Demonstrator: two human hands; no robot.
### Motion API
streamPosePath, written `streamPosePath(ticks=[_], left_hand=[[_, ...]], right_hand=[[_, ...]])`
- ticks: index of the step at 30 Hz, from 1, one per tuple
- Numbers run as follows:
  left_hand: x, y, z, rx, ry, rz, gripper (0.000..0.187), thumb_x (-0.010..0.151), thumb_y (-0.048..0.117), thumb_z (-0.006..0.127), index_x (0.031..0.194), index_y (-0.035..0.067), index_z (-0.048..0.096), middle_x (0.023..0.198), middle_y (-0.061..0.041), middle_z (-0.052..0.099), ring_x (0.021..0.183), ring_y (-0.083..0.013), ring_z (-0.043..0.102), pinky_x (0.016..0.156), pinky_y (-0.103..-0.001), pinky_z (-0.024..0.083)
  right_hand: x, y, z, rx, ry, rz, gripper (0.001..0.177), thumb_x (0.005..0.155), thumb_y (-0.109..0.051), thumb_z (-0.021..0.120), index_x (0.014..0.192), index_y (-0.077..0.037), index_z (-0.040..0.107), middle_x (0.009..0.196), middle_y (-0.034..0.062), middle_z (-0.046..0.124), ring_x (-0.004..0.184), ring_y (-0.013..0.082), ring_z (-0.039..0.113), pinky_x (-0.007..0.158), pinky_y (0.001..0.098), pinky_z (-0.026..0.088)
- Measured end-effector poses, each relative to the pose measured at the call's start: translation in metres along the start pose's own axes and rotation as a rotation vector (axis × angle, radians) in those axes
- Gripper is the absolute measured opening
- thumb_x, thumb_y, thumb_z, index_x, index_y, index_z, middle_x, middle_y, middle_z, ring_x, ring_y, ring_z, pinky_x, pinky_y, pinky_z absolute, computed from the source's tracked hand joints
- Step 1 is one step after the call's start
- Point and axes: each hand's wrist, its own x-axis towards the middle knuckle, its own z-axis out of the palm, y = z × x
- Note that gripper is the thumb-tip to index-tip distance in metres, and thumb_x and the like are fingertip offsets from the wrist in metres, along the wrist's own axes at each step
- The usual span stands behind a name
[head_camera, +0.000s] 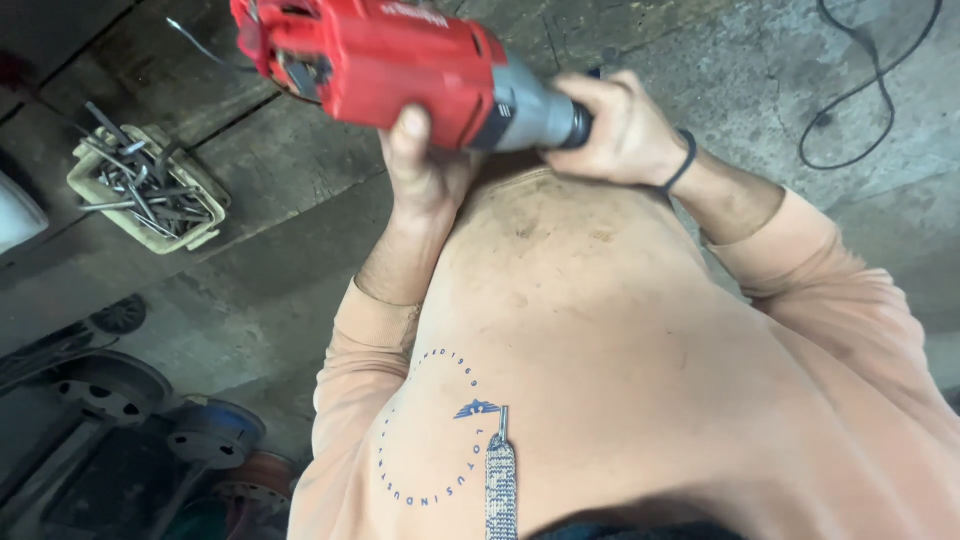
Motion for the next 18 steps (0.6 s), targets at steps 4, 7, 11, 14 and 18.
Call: streamPosePath(ticks=[4, 7, 11, 14, 18], left_hand=[[0.014, 0.0, 0.012, 0.112, 0.253, 0.072, 0.082, 0.095, 0.039, 0.08, 0.155, 0.005, 0.035, 0.147, -0.013, 0.051, 0.138, -0.0267, 0.052, 0.124, -0.048, 0.042], [0.016, -0.001, 0.009, 0.128, 0.249, 0.063, 0.078, 0.097, 0.035, 0.077, 0.155, 0.006, 0.034, 0.148, -0.012, 0.05, 0.139, -0.0254, 0.051, 0.125, -0.048, 0.04], [0.015, -0.003, -0.002, 0.142, 0.246, 0.008, 0.083, 0.094, 0.033, 0.08, 0.155, 0.005, 0.032, 0.147, -0.012, 0.05, 0.139, -0.0267, 0.051, 0.124, -0.049, 0.04], [0.014, -0.008, -0.012, 0.145, 0.222, -0.019, 0.092, 0.086, 0.033, 0.085, 0.155, 0.009, 0.029, 0.147, -0.011, 0.05, 0.139, -0.0271, 0.05, 0.123, -0.049, 0.04], [0.01, -0.01, -0.038, 0.083, 0.072, -0.094, 0.096, 0.081, 0.031, 0.089, 0.155, 0.007, 0.033, 0.145, -0.011, 0.053, 0.137, -0.0283, 0.053, 0.12, -0.049, 0.044]], right_hand=[[0.012, 0.016, 0.01, -0.394, 0.388, -0.308, 0.046, 0.08, -0.014, 0.089, 0.119, -0.002, 0.067, 0.104, 0.015, 0.071, 0.091, 0.0344, 0.073, 0.076, 0.0396, 0.06], [0.015, 0.028, 0.012, -0.581, 0.47, -0.314, 0.055, 0.074, -0.011, 0.088, 0.123, -0.001, 0.068, 0.1, 0.0143, 0.071, 0.082, 0.0319, 0.072, 0.07, 0.0395, 0.059], [0.008, 0.023, 0.012, -0.473, 0.433, -0.312, 0.043, 0.079, -0.012, 0.088, 0.114, -0.002, 0.066, 0.103, 0.014, 0.071, 0.09, 0.0336, 0.073, 0.077, 0.0396, 0.06], [0.001, 0.024, 0.006, -0.329, 0.304, -0.231, 0.051, 0.074, -0.016, 0.088, 0.117, -0.001, 0.066, 0.103, 0.0172, 0.071, 0.088, 0.0352, 0.073, 0.076, 0.0397, 0.06], [0.0, 0.023, -0.002, -0.103, 0.045, 0.019, 0.048, 0.075, -0.022, 0.088, 0.114, -0.002, 0.069, 0.096, 0.0161, 0.072, 0.084, 0.0301, 0.074, 0.075, 0.0378, 0.058]])
